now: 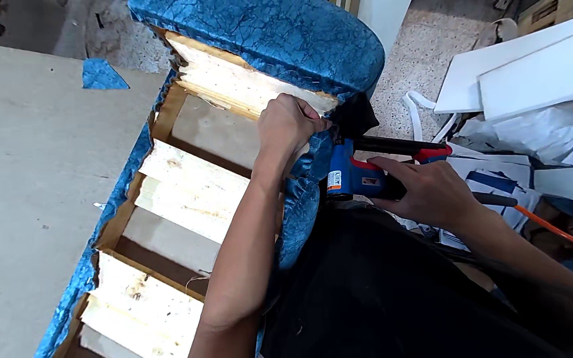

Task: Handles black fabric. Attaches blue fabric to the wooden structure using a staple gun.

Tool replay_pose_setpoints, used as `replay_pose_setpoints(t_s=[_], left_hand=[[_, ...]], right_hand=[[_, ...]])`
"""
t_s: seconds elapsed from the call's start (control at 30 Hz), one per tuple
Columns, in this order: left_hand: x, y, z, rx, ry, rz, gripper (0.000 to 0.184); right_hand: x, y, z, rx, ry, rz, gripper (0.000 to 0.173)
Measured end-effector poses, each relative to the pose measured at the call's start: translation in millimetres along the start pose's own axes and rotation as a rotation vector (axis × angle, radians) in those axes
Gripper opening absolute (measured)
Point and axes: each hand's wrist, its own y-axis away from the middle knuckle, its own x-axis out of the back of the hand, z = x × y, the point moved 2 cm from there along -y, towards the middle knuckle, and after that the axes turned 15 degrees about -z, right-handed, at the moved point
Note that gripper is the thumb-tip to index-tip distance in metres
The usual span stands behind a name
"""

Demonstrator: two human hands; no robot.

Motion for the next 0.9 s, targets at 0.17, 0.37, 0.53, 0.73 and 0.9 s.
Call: replay_pose_setpoints(t_s=[0.17, 0.37, 0.53, 0.73, 0.9], left_hand=[[2.7, 0.0, 0.8, 0.011, -0.008, -0.014, 0.032], [4.4, -2.1, 0.5, 0.012, -0.009, -0.006, 0.033], [4.7, -3.9, 0.2, 0.012, -0.004, -0.007, 0.035], [5.2, -1.8, 2.4, 0.026, 0.015, -0.002, 0.036], [-2.7, 17.3, 11.5, 0.010, -0.006, 0.095, 0.027]], right_hand=[[-1.1, -8.8, -0.2, 0.038, 0.037, 0.007, 0.065], [2.7, -18.1, 2.9, -0.002, 0.018, 0.012, 0.064], [-2.7, -19.8, -6.5, -0.075, -0.016, -0.027, 0.067], [-10.0, -21.9, -15.8, -0.106, -0.055, -0.006, 0.070], [-7.8, 20.7, 1.6, -0.063, -0.083, 0.086, 0.084]])
